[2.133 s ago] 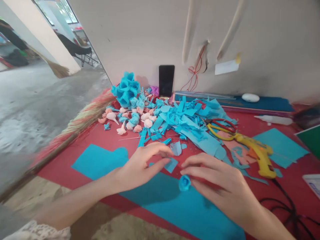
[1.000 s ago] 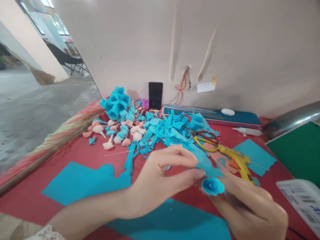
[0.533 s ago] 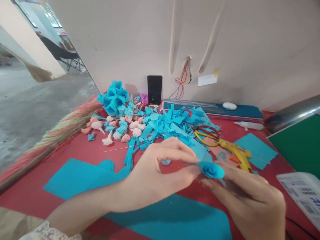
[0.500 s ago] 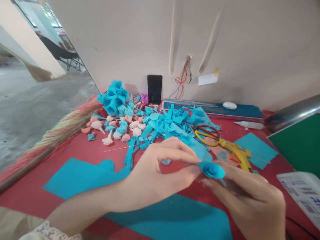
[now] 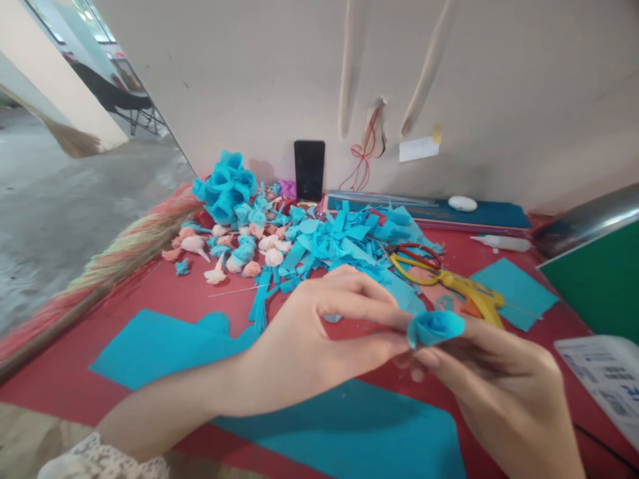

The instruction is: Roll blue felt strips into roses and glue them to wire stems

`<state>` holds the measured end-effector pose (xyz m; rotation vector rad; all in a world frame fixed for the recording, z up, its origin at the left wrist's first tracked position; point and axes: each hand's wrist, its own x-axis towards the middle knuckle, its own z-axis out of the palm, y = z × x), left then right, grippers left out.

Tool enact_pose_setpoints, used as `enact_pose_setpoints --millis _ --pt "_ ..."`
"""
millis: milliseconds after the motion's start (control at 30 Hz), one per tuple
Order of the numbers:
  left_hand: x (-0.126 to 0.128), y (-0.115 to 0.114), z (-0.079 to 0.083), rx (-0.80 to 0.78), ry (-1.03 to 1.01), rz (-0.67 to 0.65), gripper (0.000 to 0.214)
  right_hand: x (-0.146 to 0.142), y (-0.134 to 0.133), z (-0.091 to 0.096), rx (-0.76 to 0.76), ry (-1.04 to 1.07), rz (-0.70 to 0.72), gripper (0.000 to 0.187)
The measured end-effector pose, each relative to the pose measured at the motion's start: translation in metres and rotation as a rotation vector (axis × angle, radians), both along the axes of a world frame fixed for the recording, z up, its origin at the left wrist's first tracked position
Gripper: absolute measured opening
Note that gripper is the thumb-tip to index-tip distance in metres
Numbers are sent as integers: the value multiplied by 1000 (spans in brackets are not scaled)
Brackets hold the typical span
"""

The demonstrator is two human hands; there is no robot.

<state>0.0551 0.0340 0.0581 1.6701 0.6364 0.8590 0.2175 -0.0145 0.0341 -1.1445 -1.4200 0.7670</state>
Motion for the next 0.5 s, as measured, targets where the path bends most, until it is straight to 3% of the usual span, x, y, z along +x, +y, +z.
enact_pose_setpoints --millis 500 --pt "5 1 -5 94 -9 46 10 -5 -5 -4 -203 288 109 10"
